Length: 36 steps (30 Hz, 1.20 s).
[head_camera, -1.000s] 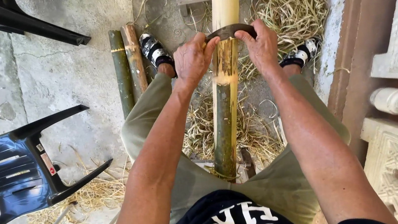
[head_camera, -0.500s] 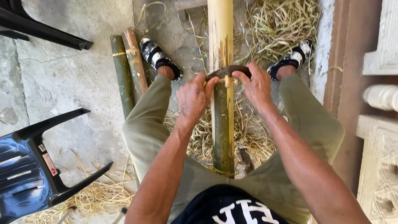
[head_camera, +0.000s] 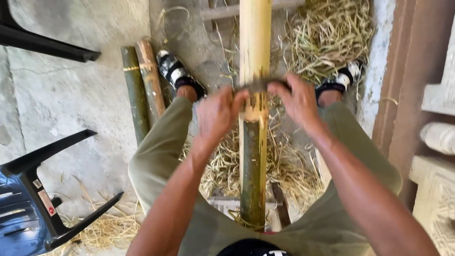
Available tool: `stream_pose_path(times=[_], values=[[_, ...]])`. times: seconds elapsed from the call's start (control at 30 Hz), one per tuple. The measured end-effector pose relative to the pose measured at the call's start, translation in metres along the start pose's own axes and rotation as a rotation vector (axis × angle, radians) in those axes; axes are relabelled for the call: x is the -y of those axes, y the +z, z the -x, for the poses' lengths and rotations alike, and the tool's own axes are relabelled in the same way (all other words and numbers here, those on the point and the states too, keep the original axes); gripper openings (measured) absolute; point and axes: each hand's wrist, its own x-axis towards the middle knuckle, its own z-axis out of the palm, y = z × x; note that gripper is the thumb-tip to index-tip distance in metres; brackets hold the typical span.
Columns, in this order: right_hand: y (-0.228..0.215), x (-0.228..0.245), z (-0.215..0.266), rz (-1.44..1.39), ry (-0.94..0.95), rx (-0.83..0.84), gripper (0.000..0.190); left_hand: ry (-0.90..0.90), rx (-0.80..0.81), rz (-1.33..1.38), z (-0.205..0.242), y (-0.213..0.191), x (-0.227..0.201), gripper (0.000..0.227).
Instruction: Stripping the outer layer of a bamboo pole using a hand-held curved blade.
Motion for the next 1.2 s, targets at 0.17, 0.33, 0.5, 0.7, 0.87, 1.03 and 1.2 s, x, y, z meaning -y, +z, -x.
stream_pose_path(times=[0.17, 0.33, 0.5, 0.7, 0.87, 1.03, 1.2], values=[[-0.020, 0.013, -0.099, 0.043, -0.109, -0.175, 0.042, 0.232, -0.365, -0.106, -0.112, -0.027, -0.013, 0.049], [-0.017, 0.024, -0.072, 0.100, -0.083, -0.194, 0.038, 0.112, -0.228, -0.101, -0.082, -0.039, -0.027, 0.048], [0.023, -0.024, 0.050, 0.149, 0.022, -0.004, 0.041, 0.090, -0.135, -0.006, 0.047, -0.031, -0.031, 0.047], [-0.001, 0.014, 0.029, -0.023, 0.158, 0.078, 0.032, -0.011, 0.090, -0.014, 0.012, -0.039, -0.023, 0.045], [-0.001, 0.009, 0.019, -0.039, 0.255, 0.072, 0.034, 0.123, -0.067, -0.074, 0.002, -0.031, -0.014, 0.047], [0.025, -0.034, 0.120, -0.032, 0.443, 0.293, 0.032, 0.024, 0.026, -0.007, 0.127, -0.016, -0.021, 0.050], [0.012, -0.023, 0.073, -0.070, 0.310, 0.293, 0.031, 0.077, 0.023, 0.099, 0.072, -0.022, -0.016, 0.045]])
